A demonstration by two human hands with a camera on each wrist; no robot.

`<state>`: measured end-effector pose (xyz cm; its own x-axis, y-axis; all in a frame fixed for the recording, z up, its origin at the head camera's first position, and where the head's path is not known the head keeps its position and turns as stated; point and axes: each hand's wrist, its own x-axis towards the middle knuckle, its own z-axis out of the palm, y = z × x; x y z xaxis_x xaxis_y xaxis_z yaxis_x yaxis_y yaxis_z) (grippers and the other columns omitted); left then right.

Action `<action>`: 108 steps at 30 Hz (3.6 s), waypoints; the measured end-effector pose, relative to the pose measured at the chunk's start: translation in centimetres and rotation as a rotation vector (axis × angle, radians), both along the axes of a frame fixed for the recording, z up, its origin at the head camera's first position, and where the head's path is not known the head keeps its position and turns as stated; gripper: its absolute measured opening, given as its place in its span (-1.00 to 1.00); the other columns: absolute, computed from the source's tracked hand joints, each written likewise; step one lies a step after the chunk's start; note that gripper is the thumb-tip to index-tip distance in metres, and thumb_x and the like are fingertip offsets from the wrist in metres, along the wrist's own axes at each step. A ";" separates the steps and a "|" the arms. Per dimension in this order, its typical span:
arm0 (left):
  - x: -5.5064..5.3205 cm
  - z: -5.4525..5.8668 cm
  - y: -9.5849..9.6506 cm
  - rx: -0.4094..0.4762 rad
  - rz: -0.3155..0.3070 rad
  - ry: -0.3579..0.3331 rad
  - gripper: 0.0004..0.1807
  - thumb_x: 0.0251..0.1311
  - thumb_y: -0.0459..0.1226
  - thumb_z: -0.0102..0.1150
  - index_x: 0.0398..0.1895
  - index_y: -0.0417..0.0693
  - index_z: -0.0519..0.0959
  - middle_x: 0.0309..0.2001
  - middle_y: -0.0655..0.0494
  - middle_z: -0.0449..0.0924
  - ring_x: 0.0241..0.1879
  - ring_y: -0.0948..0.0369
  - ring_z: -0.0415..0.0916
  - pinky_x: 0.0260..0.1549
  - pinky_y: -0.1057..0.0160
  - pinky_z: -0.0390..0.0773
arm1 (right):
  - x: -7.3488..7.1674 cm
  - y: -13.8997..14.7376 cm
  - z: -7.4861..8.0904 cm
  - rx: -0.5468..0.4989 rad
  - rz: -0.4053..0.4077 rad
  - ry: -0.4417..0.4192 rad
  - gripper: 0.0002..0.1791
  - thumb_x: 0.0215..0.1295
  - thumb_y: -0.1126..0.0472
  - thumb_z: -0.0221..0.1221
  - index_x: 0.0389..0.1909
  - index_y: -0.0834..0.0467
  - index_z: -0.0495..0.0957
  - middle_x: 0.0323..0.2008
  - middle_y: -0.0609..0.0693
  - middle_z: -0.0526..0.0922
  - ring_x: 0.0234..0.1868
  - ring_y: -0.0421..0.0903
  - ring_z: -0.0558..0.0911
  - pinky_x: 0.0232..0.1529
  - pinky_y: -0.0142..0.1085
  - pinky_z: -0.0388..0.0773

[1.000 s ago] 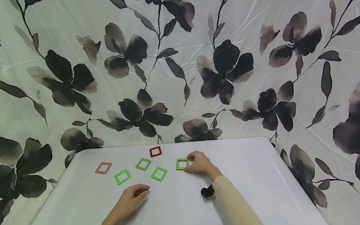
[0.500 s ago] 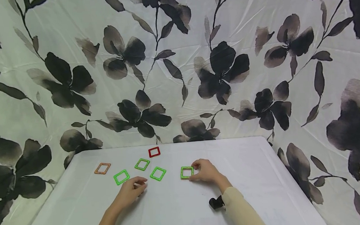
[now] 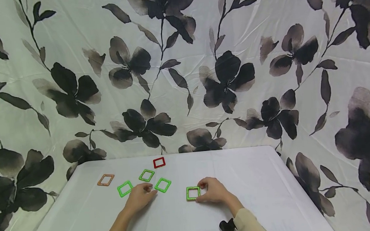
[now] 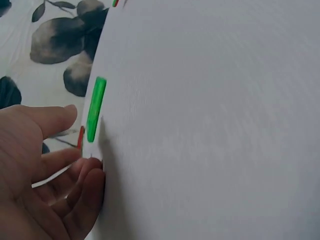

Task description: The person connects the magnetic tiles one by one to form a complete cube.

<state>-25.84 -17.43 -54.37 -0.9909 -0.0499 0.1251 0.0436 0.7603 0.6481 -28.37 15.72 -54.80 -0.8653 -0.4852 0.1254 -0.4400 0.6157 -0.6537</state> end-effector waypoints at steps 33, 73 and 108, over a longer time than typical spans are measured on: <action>-0.4 -1.1 3.0 -0.060 0.162 -0.023 -0.32 -0.32 0.03 0.59 -0.06 -0.14 0.68 -0.19 0.03 0.65 -0.35 0.14 0.53 -0.42 0.06 0.52 | 1.9 -0.2 -0.9 0.061 -0.026 0.011 -0.43 -0.19 -0.17 0.50 -0.14 0.00 0.62 -0.21 -0.22 0.51 -0.27 -0.21 0.45 -0.22 -0.27 0.43; -1.6 -0.2 5.3 0.549 0.041 0.064 -0.84 0.10 -0.29 0.41 -0.29 -0.19 0.72 -0.37 0.05 0.64 -0.49 0.20 0.55 -0.53 0.32 0.56 | 1.8 -0.9 0.1 0.094 -0.081 0.015 -0.41 -0.18 -0.12 0.51 -0.09 0.03 0.61 -0.20 -0.17 0.49 -0.21 -0.16 0.48 -0.13 -0.15 0.46; -1.8 -0.3 9.9 0.605 -0.176 -0.030 -0.86 0.07 -0.22 0.44 -0.31 -0.05 0.75 -0.33 0.13 0.66 -0.48 0.20 0.52 -0.54 0.31 0.51 | 1.9 -0.9 0.0 0.037 -0.082 -0.024 -0.41 -0.16 -0.10 0.51 -0.08 0.05 0.61 -0.16 -0.11 0.53 -0.15 -0.12 0.50 -0.11 -0.12 0.46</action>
<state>-27.69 -7.51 -54.68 -0.9934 0.0610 0.0976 0.1096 0.2422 0.9640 -26.50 14.85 -54.76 -0.9047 -0.4169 0.0879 -0.3721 0.6726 -0.6396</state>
